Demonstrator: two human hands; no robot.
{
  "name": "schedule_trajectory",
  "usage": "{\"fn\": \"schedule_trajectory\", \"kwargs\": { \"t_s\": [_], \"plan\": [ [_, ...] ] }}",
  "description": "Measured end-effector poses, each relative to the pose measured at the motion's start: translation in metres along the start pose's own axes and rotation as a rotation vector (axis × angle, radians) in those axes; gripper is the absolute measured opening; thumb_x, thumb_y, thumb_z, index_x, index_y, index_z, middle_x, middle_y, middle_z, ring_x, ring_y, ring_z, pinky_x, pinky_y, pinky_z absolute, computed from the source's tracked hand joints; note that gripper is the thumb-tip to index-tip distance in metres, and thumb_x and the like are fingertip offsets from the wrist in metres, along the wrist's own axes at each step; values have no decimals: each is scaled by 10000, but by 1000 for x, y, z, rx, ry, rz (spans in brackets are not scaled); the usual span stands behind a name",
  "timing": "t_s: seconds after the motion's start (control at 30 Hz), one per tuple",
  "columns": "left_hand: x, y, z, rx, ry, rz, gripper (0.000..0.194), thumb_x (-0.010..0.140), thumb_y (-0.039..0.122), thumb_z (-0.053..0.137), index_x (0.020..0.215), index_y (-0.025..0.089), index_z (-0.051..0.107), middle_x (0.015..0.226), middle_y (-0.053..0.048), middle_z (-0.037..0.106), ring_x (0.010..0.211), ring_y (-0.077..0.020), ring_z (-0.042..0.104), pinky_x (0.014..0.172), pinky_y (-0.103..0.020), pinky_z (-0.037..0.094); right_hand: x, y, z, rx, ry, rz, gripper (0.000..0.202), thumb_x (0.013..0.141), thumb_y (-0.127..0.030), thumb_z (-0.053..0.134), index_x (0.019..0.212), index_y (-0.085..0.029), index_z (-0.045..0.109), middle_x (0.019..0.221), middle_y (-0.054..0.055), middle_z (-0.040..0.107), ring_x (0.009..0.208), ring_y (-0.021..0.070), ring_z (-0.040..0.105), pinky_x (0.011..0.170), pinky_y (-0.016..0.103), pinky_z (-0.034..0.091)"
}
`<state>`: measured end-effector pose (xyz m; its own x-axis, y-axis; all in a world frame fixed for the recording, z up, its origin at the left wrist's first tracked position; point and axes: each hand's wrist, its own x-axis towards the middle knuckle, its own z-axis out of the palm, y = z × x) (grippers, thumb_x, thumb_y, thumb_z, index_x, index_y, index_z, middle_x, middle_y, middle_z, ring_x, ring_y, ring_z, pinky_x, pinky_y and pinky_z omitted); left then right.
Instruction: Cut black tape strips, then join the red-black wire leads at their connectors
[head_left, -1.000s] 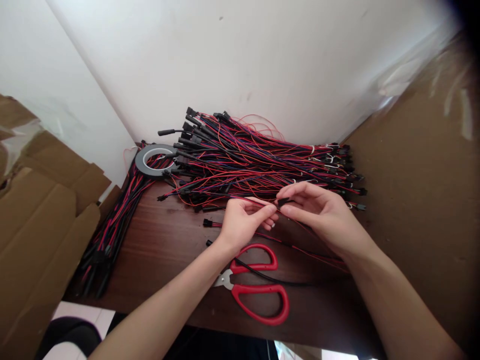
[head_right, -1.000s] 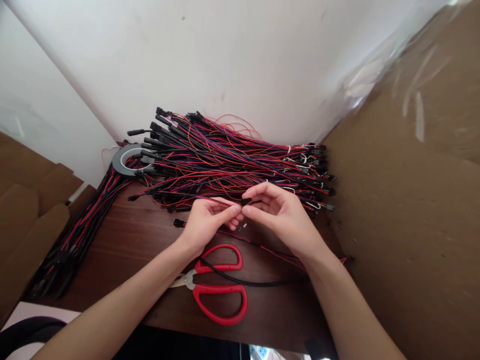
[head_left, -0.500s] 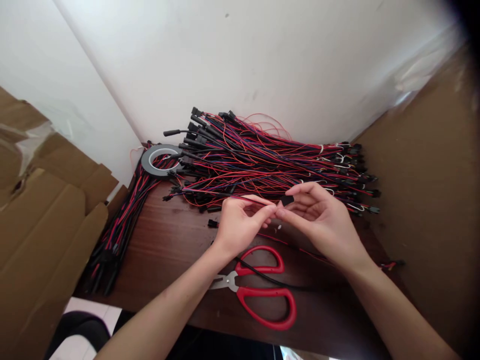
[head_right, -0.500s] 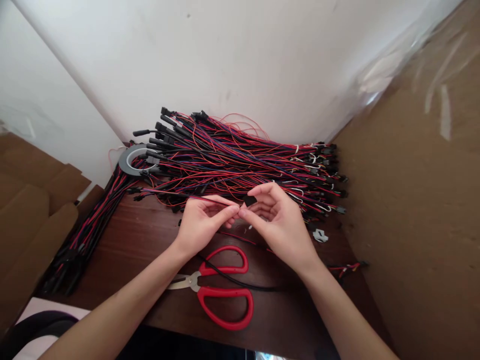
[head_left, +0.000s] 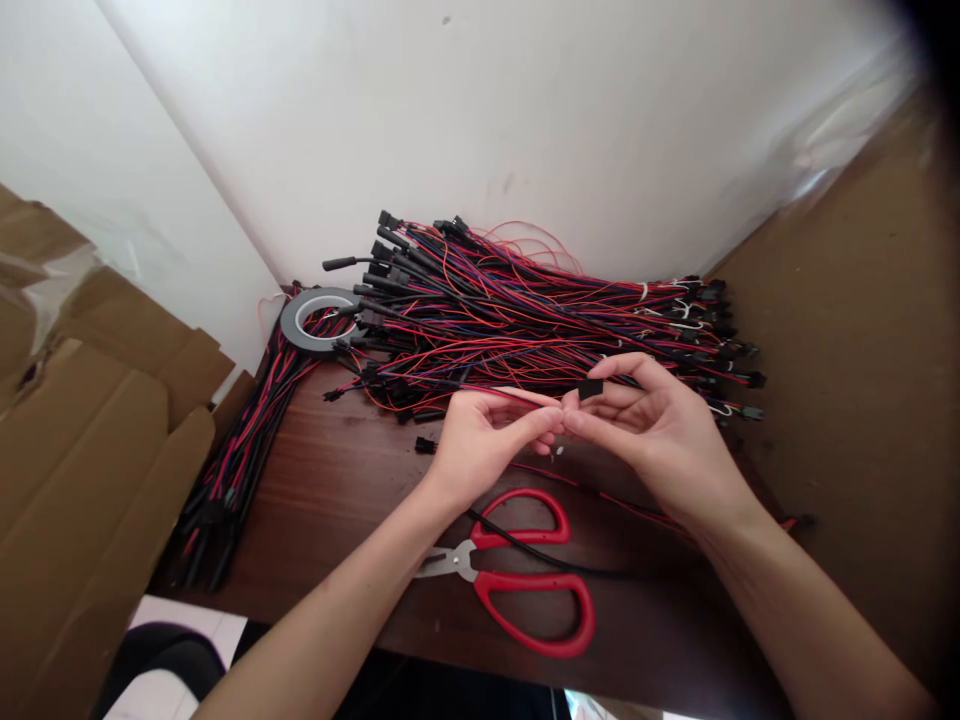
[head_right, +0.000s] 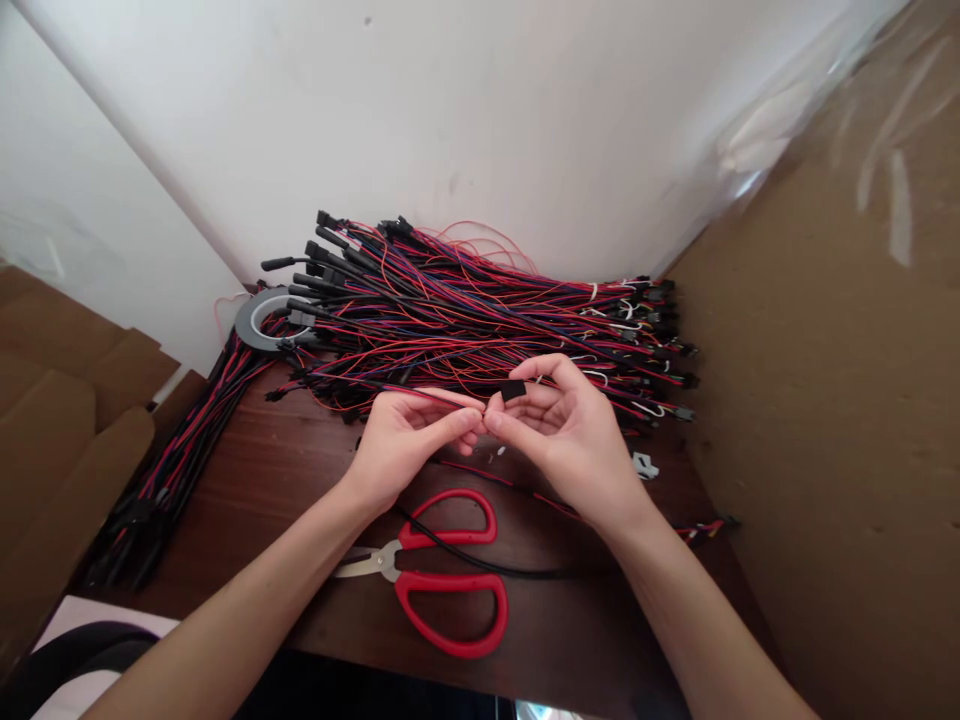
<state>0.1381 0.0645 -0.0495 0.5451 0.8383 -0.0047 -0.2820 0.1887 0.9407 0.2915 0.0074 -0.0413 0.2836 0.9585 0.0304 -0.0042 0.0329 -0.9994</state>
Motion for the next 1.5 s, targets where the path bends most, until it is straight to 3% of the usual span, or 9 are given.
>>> {"fn": "schedule_trajectory", "kwargs": {
  "t_s": [0.13, 0.33, 0.63, 0.83, 1.03, 1.27, 1.5],
  "plan": [
    [1, 1, 0, -62, -7, 26, 239, 745, 303, 777, 868, 102, 736, 691, -56, 738, 593, -123, 673, 578, -224, 572, 1, 3, -3, 3, 14, -8, 466, 623, -327, 869, 942, -250, 538, 751, -10, 734, 697, 157, 703, 687, 271, 594],
    [3, 1, -1, -29, 49, 45, 213, 731, 296, 790, 778, 101, 720, 684, -61, 738, 568, -134, 671, 576, -251, 579, 1, 6, -6, 41, -6, 7, 510, 597, -272, 877, 971, -249, 531, 767, -21, 731, 707, 151, 693, 695, 272, 584],
    [2, 0, 0, 19, 104, 81, 193, 729, 295, 783, 723, 109, 731, 629, -47, 718, 517, -131, 657, 551, -258, 587, 1, 3, -5, -12, -55, -8, 468, 628, -316, 865, 950, -276, 528, 774, -16, 732, 702, 175, 693, 681, 303, 590],
    [1, -1, 3, 25, 74, 73, 207, 730, 301, 778, 700, 102, 729, 639, -54, 719, 514, -121, 648, 532, -245, 578, 2, -3, -4, -106, -30, -117, 217, 750, -398, 774, 864, -249, 666, 1044, 52, 718, 913, 199, 683, 764, 316, 595],
    [0, -4, 5, -1, 81, 37, 172, 744, 264, 759, 709, 99, 725, 633, -51, 711, 513, -116, 641, 536, -238, 572, 4, -1, -6, -70, 11, -92, 197, 701, -395, 815, 796, -262, 706, 762, 11, 678, 658, 156, 635, 642, 306, 587],
    [2, -8, 4, 0, 143, 15, 186, 751, 273, 749, 715, 93, 723, 617, -50, 705, 525, -123, 647, 544, -240, 572, -5, -4, -2, -271, -11, -231, 216, 731, -332, 797, 904, -263, 688, 865, 22, 673, 773, 178, 641, 718, 312, 577],
    [3, -3, 4, 30, 201, 54, 133, 762, 211, 730, 702, 92, 726, 628, -54, 722, 518, -112, 649, 547, -220, 567, -2, 7, -2, -286, -8, -238, 213, 758, -301, 765, 933, -257, 652, 884, 20, 665, 806, 176, 656, 772, 309, 578]
  ]
}}
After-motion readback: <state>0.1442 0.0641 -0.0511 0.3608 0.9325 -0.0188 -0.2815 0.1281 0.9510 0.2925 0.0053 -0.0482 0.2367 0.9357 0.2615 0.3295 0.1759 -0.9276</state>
